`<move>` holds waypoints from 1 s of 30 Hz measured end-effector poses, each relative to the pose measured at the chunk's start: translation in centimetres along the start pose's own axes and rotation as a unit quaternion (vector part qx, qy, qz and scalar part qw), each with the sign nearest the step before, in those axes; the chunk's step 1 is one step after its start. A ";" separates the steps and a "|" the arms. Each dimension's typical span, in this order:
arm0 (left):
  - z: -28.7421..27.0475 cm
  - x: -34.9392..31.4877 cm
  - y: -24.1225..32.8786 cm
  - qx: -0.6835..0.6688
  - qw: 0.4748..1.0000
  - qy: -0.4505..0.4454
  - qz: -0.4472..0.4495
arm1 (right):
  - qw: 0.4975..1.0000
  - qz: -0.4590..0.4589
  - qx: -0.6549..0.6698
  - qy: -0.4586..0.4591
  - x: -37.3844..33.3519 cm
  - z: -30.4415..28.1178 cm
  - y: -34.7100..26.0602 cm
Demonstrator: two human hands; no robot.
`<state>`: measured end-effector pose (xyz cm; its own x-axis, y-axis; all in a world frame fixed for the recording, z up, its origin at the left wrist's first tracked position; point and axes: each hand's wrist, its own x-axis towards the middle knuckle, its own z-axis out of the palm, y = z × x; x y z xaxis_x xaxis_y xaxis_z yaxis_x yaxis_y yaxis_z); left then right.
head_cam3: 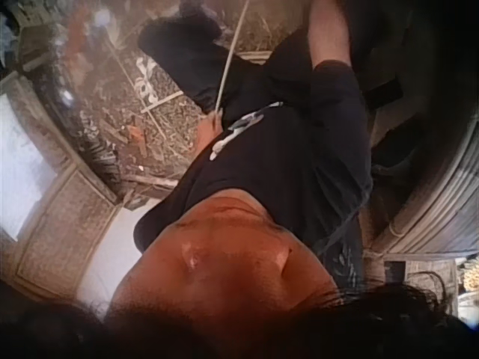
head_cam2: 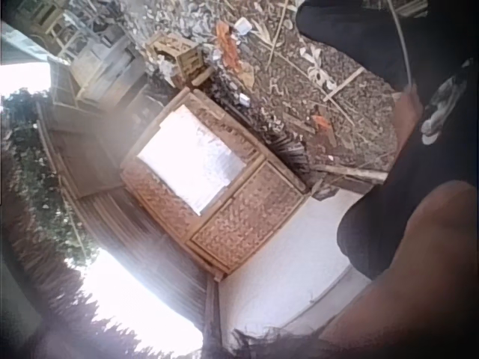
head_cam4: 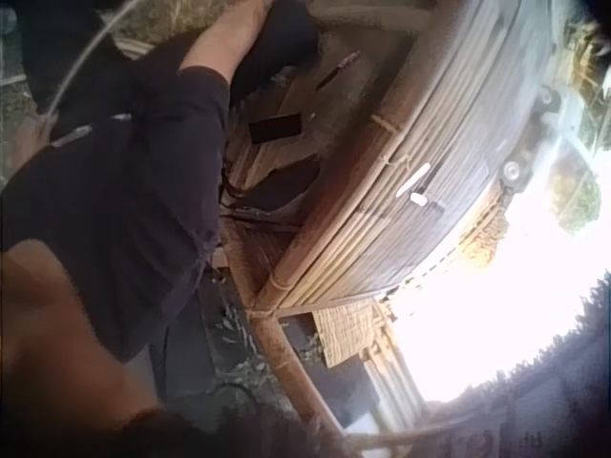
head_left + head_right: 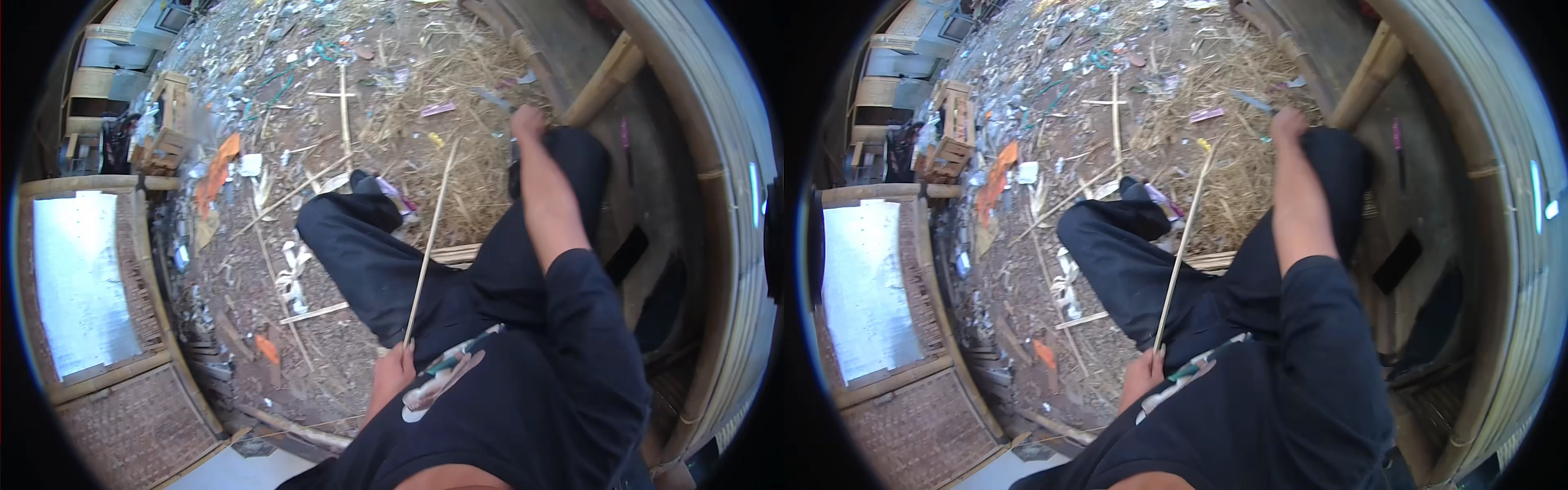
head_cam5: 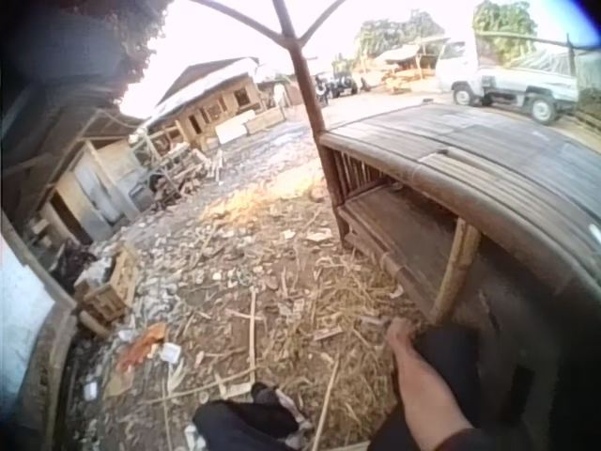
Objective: The person carves and whittles a thin bamboo stick using a knife. They hold the stick in one hand and pull the knife across the surface to remove shavings.
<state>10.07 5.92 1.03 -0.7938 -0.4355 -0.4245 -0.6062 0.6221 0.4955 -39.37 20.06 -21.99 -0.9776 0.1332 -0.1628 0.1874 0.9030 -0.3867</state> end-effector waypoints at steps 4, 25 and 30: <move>-3.2 2.8 0.5 -0.011 0.994 -0.023 -0.106 | 0.999 -0.022 0.029 -0.017 -0.6 -4.6 -3.3; -1.9 6.8 6.3 -0.043 0.999 -0.024 -0.021 | 0.968 -0.203 0.067 -0.134 -10.7 -5.7 -9.7; -1.4 6.2 6.2 -0.047 0.998 -0.030 -0.010 | 0.974 -0.191 0.065 -0.106 -9.5 -4.6 -9.3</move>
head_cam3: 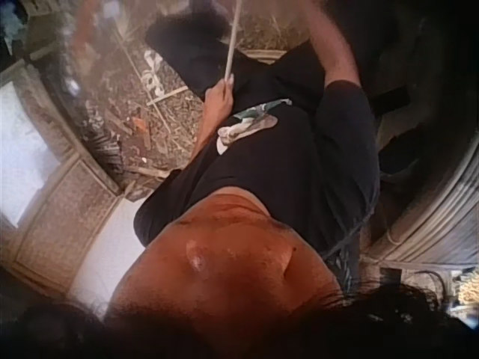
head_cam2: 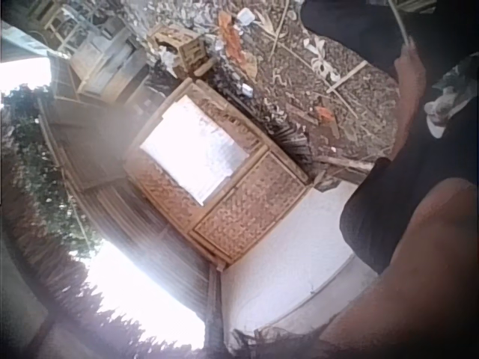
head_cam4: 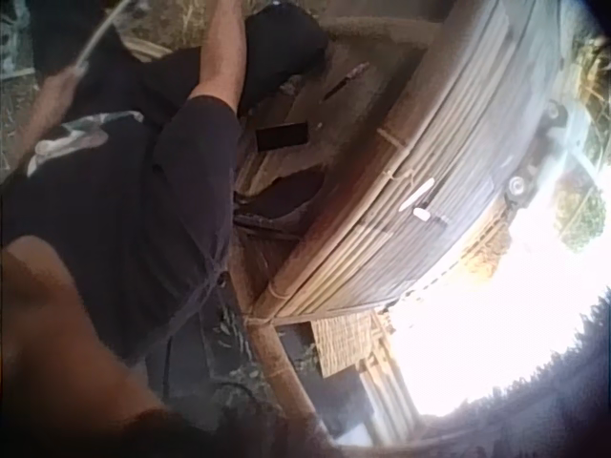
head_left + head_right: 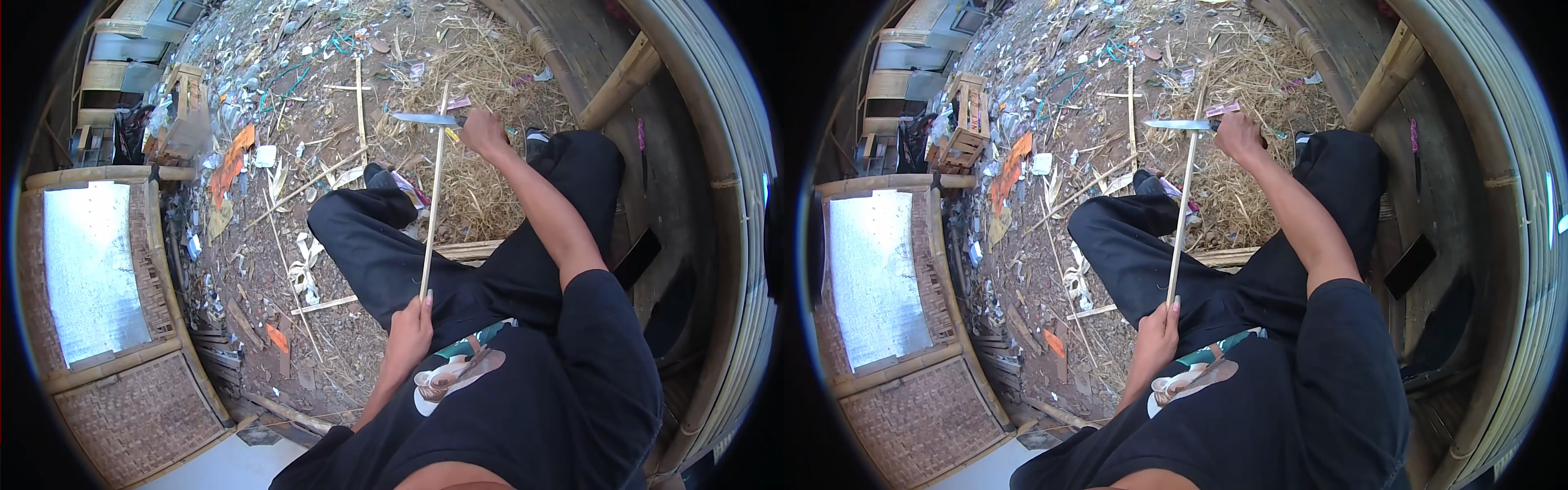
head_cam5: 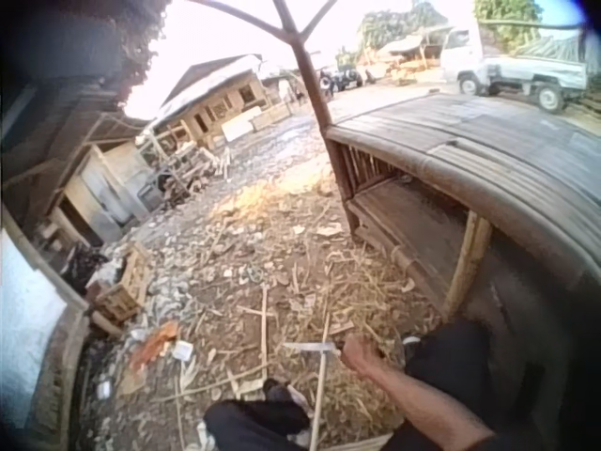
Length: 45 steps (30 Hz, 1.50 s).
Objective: The person carves and whittles a thin bamboo stick using a knife. They hold the stick in one hand and pull the knife across the surface to remove shavings.
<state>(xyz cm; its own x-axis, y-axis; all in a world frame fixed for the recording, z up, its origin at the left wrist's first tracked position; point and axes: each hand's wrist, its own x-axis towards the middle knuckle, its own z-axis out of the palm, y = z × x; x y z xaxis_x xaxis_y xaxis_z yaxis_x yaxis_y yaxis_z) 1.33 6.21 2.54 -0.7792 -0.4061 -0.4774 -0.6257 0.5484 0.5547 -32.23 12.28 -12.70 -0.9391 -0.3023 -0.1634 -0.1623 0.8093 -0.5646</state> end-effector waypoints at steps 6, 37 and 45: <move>0.2 -0.6 0.1 -0.001 1.000 0.000 -0.009 | 0.998 -0.033 -0.044 0.017 1.6 1.8 2.7; 0.0 -0.3 -4.0 -0.122 0.990 -0.034 -0.062 | 0.988 -0.137 -0.059 -0.034 -4.1 -1.4 -2.2; 1.3 -0.9 -4.9 -0.096 0.995 -0.037 -0.020 | 0.990 -0.044 -0.060 0.122 0.0 0.6 1.8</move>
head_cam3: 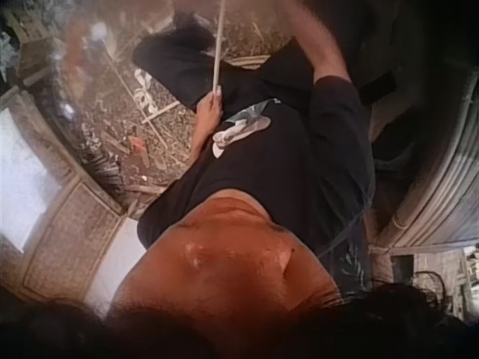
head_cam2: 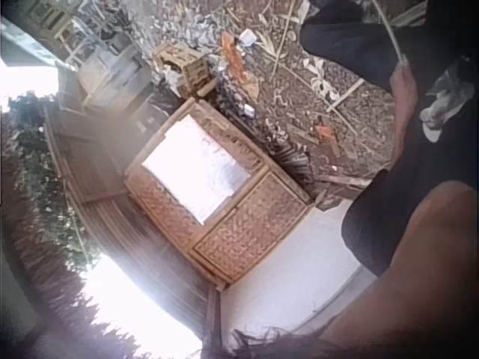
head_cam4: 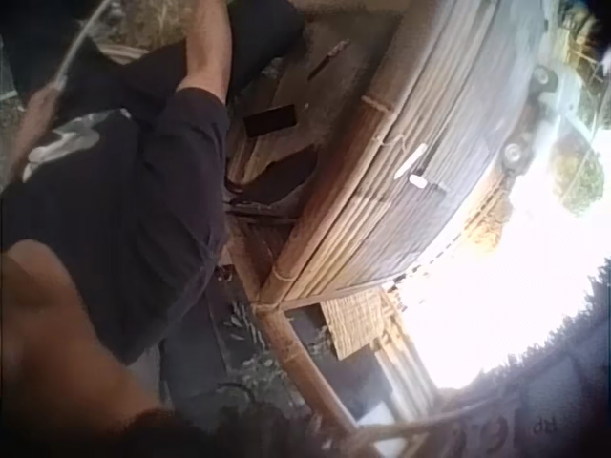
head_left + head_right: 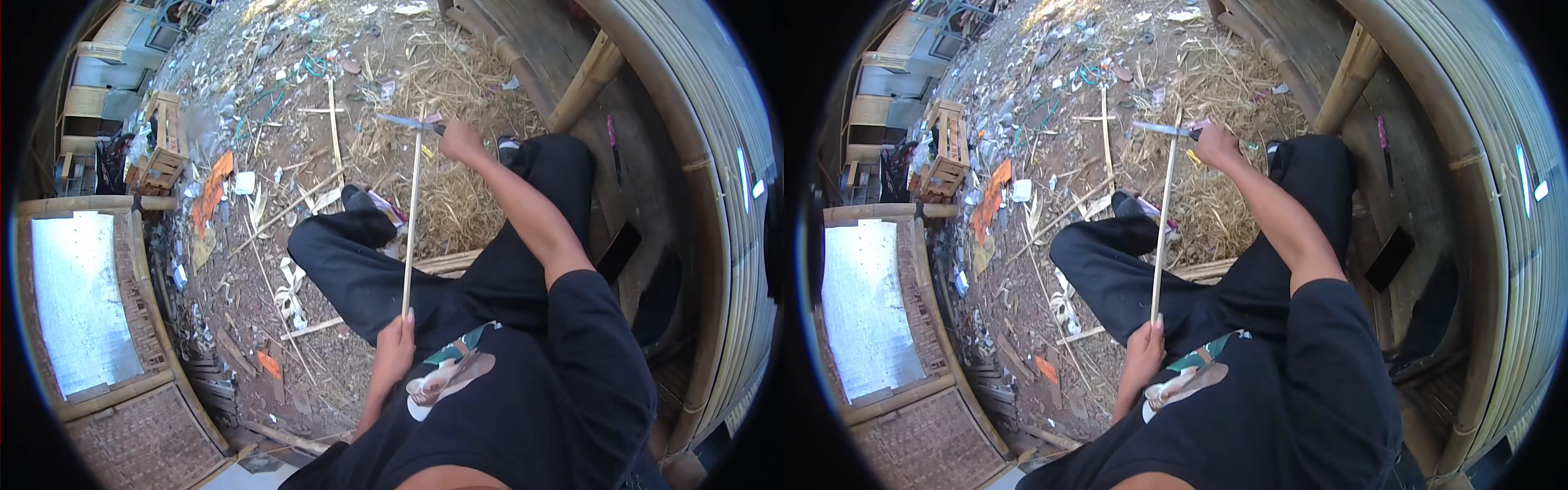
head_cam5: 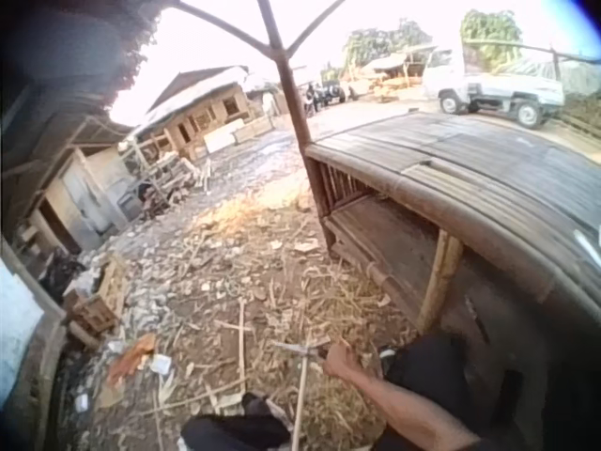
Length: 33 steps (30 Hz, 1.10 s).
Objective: The person carves and whittles a thin bamboo stick using a knife. They hold the stick in one hand and pull the knife across the surface to remove shavings.
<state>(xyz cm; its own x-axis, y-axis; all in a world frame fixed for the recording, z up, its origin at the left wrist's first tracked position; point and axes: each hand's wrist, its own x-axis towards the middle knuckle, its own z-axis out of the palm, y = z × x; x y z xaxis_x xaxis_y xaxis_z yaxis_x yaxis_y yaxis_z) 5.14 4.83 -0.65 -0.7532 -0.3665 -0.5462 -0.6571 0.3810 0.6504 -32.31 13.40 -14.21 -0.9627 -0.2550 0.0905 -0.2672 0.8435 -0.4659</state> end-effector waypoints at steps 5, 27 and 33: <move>-1.4 1.4 1.6 -0.056 0.996 -0.048 -0.049 | 0.851 0.221 0.331 -0.341 2.3 -1.1 -0.4; -1.9 0.8 2.6 -0.224 0.961 -0.114 -0.114 | 0.820 0.237 0.321 -0.412 2.7 0.5 1.5; -2.4 0.1 2.4 -0.266 0.950 -0.098 -0.129 | 0.973 -0.038 0.062 -0.221 -3.3 -4.3 -4.6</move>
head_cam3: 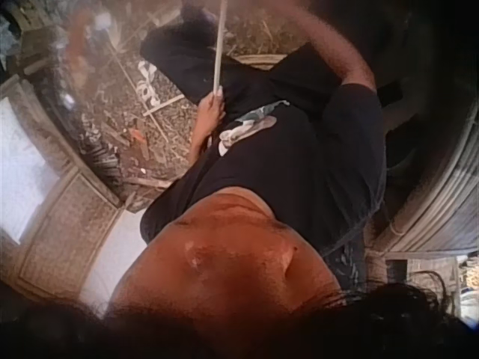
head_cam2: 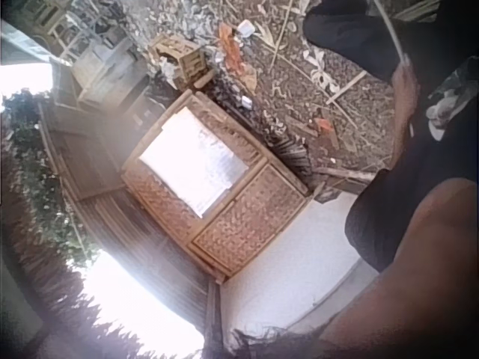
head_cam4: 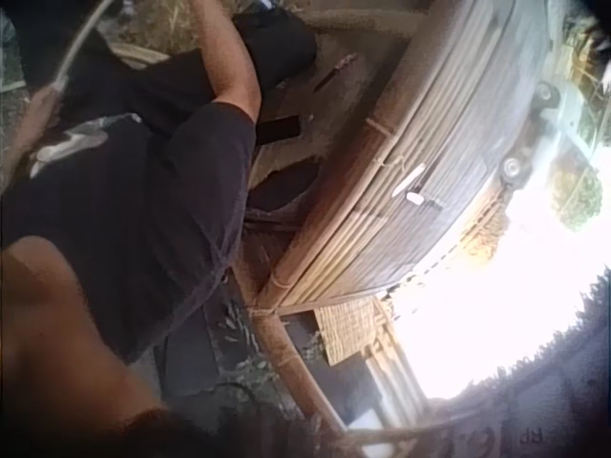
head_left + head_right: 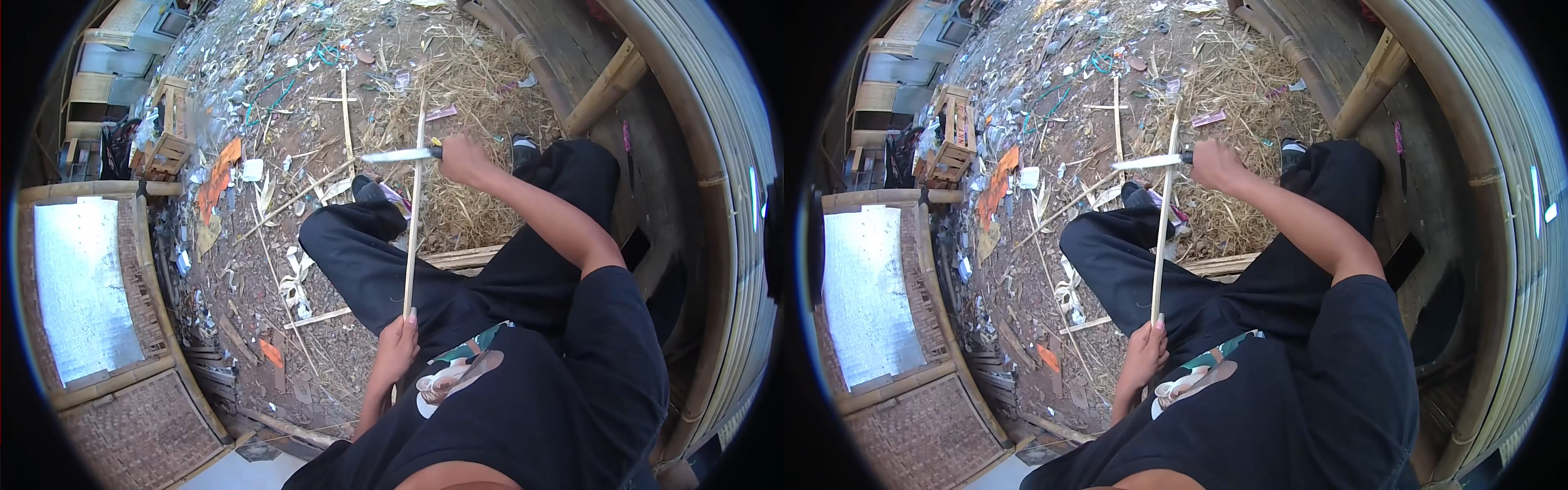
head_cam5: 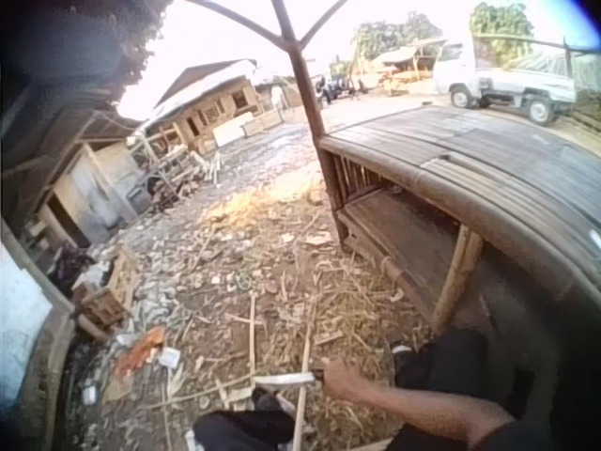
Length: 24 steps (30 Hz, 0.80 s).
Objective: The person carves and whittles a thin bamboo stick using a knife. They hold the stick in one hand and pull the knife across the surface to remove shavings.
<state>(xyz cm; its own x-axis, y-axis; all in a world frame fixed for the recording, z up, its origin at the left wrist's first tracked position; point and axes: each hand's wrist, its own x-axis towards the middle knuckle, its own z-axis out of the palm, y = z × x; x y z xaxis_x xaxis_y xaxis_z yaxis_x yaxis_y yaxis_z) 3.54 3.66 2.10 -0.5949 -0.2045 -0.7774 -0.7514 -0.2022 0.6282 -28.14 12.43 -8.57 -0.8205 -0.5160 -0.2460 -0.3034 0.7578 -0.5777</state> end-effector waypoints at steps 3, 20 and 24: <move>-0.2 -0.2 -0.3 0.019 1.000 0.012 0.008 | 0.992 -0.102 -0.075 0.019 0.2 0.1 0.3; -2.1 0.7 -0.8 -0.134 0.987 -0.078 -0.032 | 0.954 0.204 0.219 0.009 4.1 -3.4 6.4; -1.5 2.3 0.3 -0.158 0.979 -0.122 -0.037 | 0.909 0.152 0.388 -0.025 2.8 -3.3 3.1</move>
<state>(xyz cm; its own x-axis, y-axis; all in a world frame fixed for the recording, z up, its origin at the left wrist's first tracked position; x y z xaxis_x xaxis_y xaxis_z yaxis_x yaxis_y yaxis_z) 2.34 1.70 0.57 -0.6220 0.0492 -0.7814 -0.6917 -0.5023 0.5190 -32.97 14.60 -8.49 -0.7798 -0.3630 -0.5100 0.3824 0.3688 -0.8472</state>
